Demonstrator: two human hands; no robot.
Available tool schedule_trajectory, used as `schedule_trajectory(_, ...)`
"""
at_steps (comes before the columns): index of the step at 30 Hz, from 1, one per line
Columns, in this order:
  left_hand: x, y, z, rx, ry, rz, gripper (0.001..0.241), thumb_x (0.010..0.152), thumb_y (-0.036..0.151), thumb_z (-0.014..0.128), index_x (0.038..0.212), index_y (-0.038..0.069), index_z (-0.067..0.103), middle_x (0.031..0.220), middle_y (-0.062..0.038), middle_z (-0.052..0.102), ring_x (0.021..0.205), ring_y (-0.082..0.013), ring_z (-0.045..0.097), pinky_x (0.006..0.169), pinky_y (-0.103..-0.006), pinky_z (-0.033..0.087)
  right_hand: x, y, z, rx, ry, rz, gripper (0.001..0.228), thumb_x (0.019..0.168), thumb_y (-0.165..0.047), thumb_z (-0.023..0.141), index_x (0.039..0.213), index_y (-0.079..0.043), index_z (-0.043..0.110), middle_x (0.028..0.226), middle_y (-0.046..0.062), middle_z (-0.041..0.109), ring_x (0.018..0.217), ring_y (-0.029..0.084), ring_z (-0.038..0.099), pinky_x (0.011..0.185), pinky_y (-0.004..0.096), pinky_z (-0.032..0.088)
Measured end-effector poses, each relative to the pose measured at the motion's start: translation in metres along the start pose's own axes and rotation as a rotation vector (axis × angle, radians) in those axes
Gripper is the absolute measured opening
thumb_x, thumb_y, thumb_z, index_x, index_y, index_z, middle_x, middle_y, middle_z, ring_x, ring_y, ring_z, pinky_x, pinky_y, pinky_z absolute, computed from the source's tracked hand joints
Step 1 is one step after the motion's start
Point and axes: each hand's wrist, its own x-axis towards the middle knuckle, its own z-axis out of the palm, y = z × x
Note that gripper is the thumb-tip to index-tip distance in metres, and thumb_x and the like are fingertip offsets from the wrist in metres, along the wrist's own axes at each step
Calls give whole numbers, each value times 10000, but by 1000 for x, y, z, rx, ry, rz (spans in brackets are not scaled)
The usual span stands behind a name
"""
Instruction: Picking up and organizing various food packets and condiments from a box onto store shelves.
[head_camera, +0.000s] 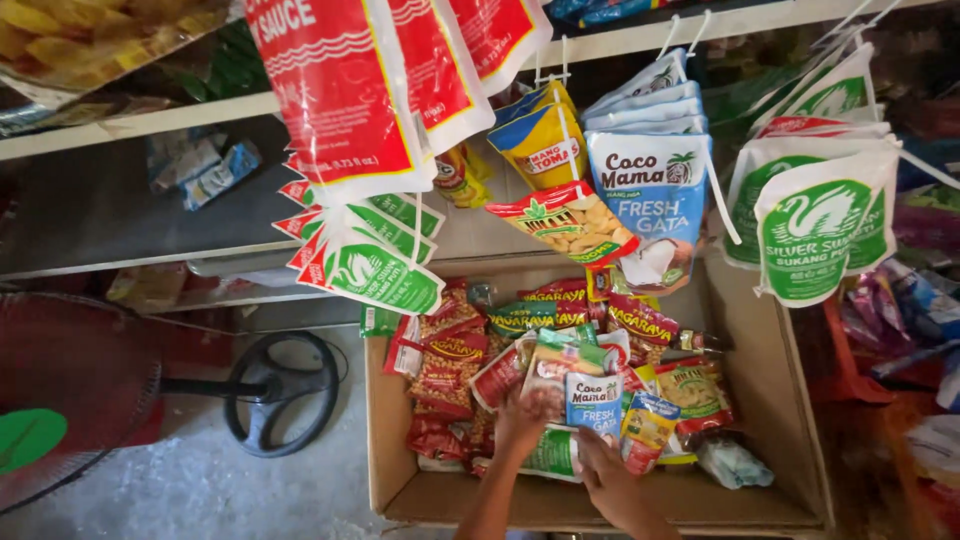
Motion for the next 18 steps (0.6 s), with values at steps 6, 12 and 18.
schedule_trajectory(6, -33, 59, -37, 51, -266, -240, 428, 902, 463, 668, 1220, 177, 643, 1161, -196, 724, 1071, -372, 695, 915, -498, 532, -4, 28, 13, 579, -61, 518, 626, 956, -130, 587, 1540, -182, 370, 1337, 53, 648, 1197, 246, 657, 974, 386, 556)
schedule_trajectory(12, -72, 71, -63, -142, -7, 96, 483, 947, 415, 737, 1288, 96, 614, 1126, -181, 729, 1041, -345, 690, 845, -467, 550, -7, 44, 16, 762, 244, 402, 585, 993, -182, 600, 1541, -113, 407, 1314, 139, 679, 1227, 231, 639, 975, 349, 529)
schedule_trajectory(18, -119, 114, -121, -899, -236, -130, 539, 932, 315, 716, 1396, 107, 538, 1287, -69, 656, 1085, -170, 705, 764, -355, 678, -33, 16, -2, 919, 376, 35, 482, 926, -268, 641, 1357, -80, 537, 1344, 98, 543, 1183, 196, 616, 846, 351, 598)
